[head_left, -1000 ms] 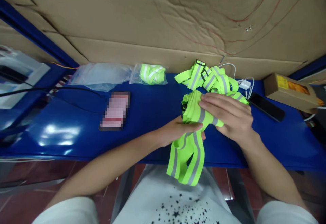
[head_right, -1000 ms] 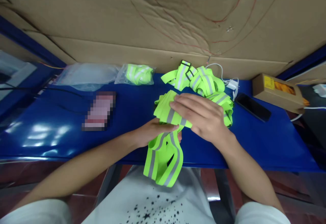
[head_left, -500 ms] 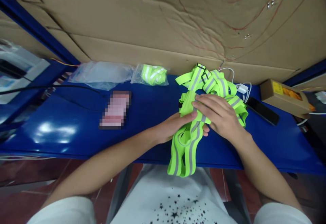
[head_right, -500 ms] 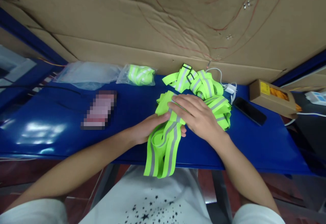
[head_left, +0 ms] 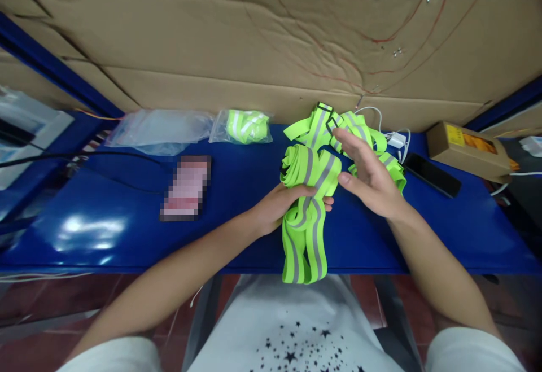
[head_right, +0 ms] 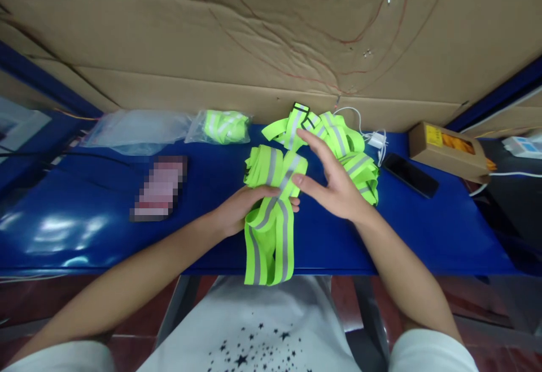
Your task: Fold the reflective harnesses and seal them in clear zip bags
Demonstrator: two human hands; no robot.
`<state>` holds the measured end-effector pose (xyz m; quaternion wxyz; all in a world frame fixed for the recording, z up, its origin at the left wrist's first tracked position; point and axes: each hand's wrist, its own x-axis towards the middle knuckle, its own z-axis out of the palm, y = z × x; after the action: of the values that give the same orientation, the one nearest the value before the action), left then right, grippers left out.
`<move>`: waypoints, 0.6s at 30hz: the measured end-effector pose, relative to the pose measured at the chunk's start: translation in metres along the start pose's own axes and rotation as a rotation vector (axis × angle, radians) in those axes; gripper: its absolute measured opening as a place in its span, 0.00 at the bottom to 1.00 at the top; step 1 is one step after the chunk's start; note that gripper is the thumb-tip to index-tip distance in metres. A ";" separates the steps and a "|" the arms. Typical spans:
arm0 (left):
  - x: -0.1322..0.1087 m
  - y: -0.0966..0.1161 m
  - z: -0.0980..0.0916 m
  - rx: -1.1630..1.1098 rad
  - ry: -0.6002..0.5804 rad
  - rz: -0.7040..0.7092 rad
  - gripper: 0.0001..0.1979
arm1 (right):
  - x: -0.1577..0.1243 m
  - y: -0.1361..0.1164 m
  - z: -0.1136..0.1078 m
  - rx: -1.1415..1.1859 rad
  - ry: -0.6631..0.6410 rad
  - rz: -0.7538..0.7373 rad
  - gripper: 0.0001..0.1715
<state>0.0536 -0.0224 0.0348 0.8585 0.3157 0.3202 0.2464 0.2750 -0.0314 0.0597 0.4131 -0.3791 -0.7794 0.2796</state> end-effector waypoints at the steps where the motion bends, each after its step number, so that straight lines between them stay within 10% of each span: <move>1: -0.001 -0.002 -0.001 0.005 -0.041 -0.010 0.23 | 0.000 0.003 0.000 0.057 0.040 0.046 0.41; 7: 0.005 -0.019 -0.007 0.077 -0.178 -0.035 0.22 | 0.000 -0.002 0.011 0.461 -0.251 0.443 0.20; 18: 0.005 -0.017 -0.005 0.132 -0.150 0.013 0.32 | -0.002 -0.010 0.014 0.151 -0.055 0.265 0.14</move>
<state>0.0575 -0.0293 0.0181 0.8558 0.3915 0.2684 0.2059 0.2598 -0.0402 0.0592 0.3785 -0.4386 -0.7104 0.3997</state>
